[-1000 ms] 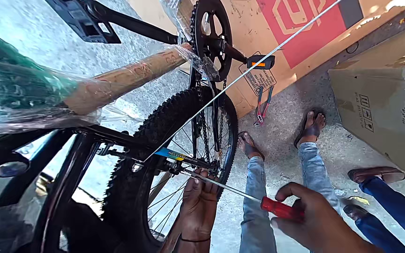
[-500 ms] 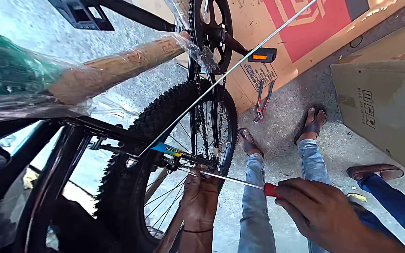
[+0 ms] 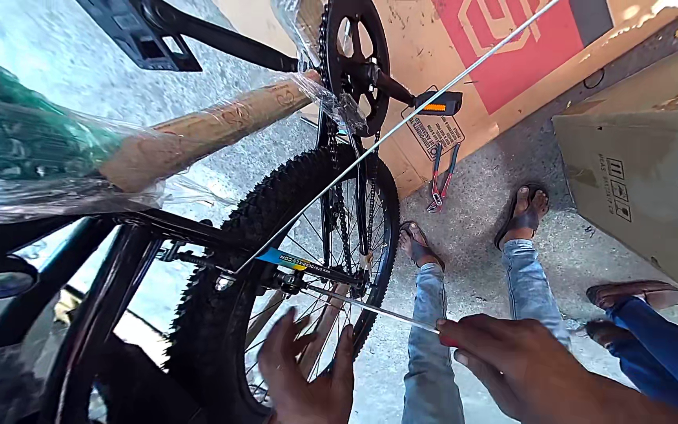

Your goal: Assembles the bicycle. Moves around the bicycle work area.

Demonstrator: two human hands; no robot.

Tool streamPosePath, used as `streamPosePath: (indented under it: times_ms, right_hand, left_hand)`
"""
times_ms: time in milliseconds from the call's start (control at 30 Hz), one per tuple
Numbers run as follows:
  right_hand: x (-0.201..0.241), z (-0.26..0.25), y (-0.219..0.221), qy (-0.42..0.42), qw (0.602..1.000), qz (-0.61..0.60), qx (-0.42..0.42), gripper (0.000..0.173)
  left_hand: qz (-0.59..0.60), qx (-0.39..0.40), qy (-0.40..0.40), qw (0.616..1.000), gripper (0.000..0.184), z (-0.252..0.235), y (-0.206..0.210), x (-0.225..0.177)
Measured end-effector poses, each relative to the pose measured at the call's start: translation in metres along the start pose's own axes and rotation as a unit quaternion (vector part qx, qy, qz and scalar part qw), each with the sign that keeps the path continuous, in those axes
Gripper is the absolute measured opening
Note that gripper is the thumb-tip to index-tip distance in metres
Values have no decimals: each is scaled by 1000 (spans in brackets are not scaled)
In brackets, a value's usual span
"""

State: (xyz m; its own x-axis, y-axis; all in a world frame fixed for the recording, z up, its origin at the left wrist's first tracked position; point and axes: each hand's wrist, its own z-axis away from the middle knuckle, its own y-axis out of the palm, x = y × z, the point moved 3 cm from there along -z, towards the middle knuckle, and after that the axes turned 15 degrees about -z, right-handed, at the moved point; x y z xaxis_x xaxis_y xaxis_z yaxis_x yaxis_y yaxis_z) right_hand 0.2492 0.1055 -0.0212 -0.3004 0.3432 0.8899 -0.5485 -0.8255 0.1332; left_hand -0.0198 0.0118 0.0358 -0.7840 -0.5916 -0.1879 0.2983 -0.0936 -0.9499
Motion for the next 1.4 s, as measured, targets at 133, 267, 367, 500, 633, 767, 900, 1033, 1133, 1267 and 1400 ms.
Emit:
streamPosePath:
  times_ms: [133, 267, 367, 500, 633, 767, 900, 1033, 1133, 1267, 1400]
  right_hand:
    - [-16, -18, -18, 392, 677, -601, 167, 38]
    - [-22, -19, -16, 293, 827, -466, 111, 37]
    - [-25, -7, 3, 25, 999, -13, -29, 30]
    - [-30, -8, 16, -28, 999, 32, -7, 36]
    - [-31, -19, 6, 326, 767, -529, 159, 35]
    - [-47, -20, -2, 326, 755, -546, 161, 33]
    - [-69, 0, -3, 205, 915, -347, 7, 40]
    - [-105, 10, -13, 231, 948, -166, -141, 44]
    - [-129, -15, -30, 219, 952, -72, -203, 46]
    - [-154, -75, -48, 161, 956, -88, -228, 47]
    - [-178, -129, -59, 151, 930, -96, -321, 50]
  left_hand:
    - [-123, -34, 62, 990, 111, -22, -22, -5]
    - [-216, 19, 70, 974, 115, -48, -20, -10]
    - [-257, 36, 70, 963, 111, -52, -17, -8]
    - [-264, 36, 61, 962, 117, -61, -19, -10]
    - [-269, 26, 54, 961, 113, -64, -21, -11]
    - [-255, 7, 93, 962, 98, -64, -21, -11]
    - [-210, -9, 67, 975, 91, -64, -18, -12]
    - [-189, -60, 85, 976, 78, -67, -12, -4]
    - [-180, -83, 91, 976, 63, -68, -10, 0]
    - [-164, -107, 86, 977, 64, -66, -3, -1]
    - [-128, -95, 75, 984, 81, -60, 0, -1]
